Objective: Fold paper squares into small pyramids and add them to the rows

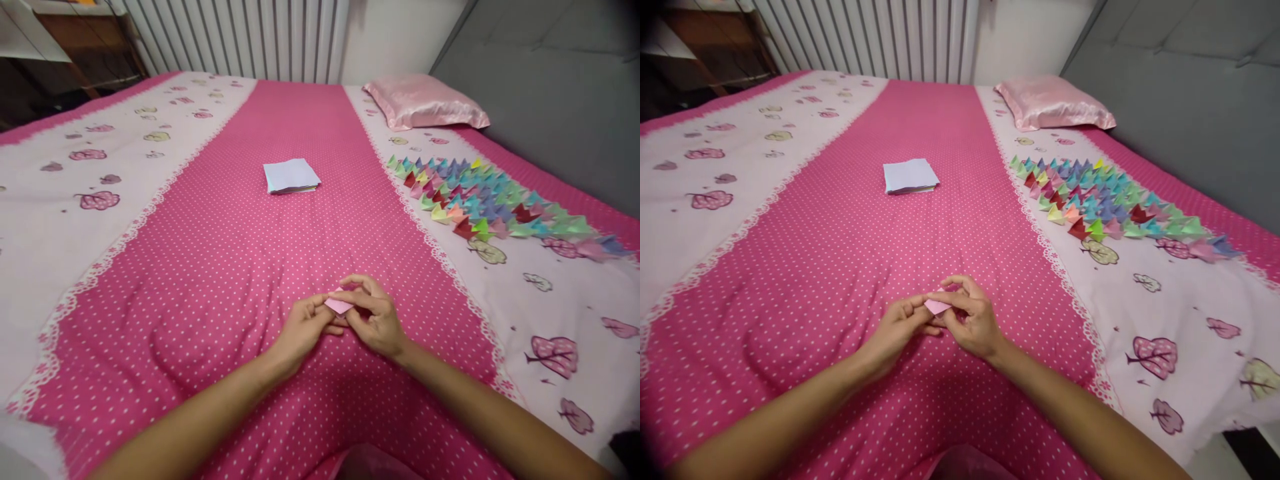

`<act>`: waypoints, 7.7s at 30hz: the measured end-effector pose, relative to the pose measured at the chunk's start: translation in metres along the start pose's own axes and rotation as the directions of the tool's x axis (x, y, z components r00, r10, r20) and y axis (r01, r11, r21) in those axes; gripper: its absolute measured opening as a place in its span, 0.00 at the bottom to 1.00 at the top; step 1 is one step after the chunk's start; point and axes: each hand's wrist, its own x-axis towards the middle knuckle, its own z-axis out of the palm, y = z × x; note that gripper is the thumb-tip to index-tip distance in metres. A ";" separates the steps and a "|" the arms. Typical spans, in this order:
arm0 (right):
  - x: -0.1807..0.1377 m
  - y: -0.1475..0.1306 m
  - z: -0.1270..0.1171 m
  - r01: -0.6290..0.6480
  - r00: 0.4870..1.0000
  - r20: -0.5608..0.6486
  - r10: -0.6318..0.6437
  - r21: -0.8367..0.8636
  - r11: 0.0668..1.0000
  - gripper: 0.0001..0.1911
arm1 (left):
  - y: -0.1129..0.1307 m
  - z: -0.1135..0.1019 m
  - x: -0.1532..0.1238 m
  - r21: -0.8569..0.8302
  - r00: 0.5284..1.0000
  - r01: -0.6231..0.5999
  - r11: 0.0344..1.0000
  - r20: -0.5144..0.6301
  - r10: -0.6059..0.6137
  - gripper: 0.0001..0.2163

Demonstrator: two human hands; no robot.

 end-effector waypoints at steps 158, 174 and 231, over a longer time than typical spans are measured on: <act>0.006 0.002 0.003 -0.173 0.980 -0.109 0.169 -0.033 0.984 0.05 | -0.002 -0.024 0.015 0.640 0.801 -0.275 0.717 -0.260 0.539 0.03; 0.001 0.005 0.006 0.030 0.990 -0.132 -0.057 -0.199 0.980 0.13 | 0.001 -0.026 0.015 0.766 0.746 -0.287 0.576 -0.199 0.636 0.05; 0.017 -0.008 0.009 -0.209 0.978 -0.078 0.195 -0.256 0.944 0.05 | 0.000 -0.019 0.018 0.984 0.777 -0.141 0.109 0.042 0.628 0.04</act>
